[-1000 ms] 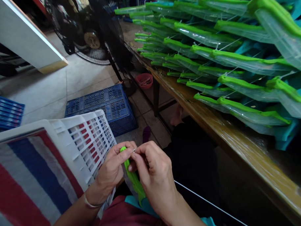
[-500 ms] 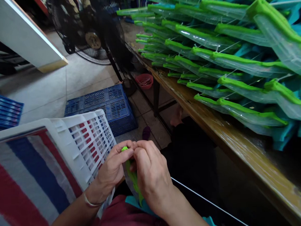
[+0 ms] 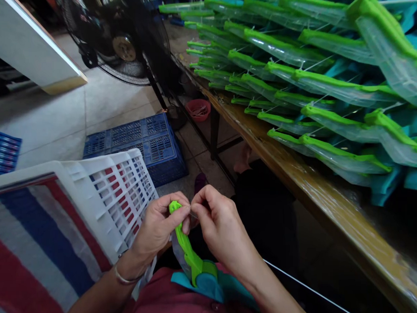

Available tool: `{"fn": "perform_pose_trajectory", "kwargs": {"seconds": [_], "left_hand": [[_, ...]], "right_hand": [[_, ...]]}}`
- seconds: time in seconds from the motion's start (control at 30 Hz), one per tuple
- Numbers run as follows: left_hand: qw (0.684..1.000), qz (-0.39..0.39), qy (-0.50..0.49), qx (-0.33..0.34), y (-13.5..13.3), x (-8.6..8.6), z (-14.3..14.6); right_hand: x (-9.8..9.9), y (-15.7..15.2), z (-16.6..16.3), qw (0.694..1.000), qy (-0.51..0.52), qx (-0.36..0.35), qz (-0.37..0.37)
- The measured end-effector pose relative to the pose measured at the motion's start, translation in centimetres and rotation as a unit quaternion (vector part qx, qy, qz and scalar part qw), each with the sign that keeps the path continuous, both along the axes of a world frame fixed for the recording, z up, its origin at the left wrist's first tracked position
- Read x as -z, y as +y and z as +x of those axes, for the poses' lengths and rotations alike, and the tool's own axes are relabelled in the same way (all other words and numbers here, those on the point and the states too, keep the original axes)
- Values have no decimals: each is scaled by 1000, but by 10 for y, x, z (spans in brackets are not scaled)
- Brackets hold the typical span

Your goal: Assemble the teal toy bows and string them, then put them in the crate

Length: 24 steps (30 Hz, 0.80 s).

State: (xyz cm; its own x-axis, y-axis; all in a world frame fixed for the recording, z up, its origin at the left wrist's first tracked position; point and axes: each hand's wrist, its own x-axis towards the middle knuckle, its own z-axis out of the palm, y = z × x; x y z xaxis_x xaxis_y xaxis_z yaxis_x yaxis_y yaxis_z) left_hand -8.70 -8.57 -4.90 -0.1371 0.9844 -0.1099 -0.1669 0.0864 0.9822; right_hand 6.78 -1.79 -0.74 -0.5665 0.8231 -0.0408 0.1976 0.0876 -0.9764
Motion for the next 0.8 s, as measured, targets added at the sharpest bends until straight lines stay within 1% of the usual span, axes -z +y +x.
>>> {"fn": "perform_pose_trajectory", "kwargs": {"seconds": [0.1, 0.2, 0.23, 0.3, 0.33, 0.37, 0.4, 0.43, 0.5, 0.57, 0.6, 0.63, 0.7, 0.8], "left_hand": [[1000, 13, 8, 12, 0, -1, -3], [999, 28, 4, 20, 1, -2, -7], [999, 31, 2, 21, 1, -2, -8], [999, 31, -5, 24, 2, -1, -9], [999, 31, -13, 27, 1, 0, -10], [999, 30, -22, 29, 1, 2, -9], [998, 27, -37, 31, 1, 3, -9], [998, 21, -57, 31, 1, 5, -8], [994, 9, -106, 29, 0, 8, -5], [989, 1, -148, 27, 0, 9, -2], [986, 1, -165, 27, 0, 9, -1], [984, 2, -178, 26, 0, 9, 0], [980, 7, -196, 25, 0, 8, 1], [981, 13, -194, 24, -1, 6, 2]], "right_hand": [[0, 12, 1, 997, 8, -53, -58], [0, 25, 1, 983, 25, -121, -138], [0, 28, 1, 978, 35, -134, -159], [2, 29, 0, 974, 61, -131, -177], [4, 27, -1, 976, 73, -117, -170], [6, 24, -1, 980, 84, -97, -150], [8, 19, -1, 987, 88, -72, -115], [10, 13, -1, 993, 85, -47, -65], [14, 1, -1, 995, 65, -7, 70], [16, -11, -2, 978, 46, 18, 204], [17, -15, -2, 966, 40, 25, 255], [17, -18, -3, 956, 37, 29, 289], [16, -22, -4, 948, 34, 35, 315], [11, -23, -3, 955, 32, 40, 293]]}}
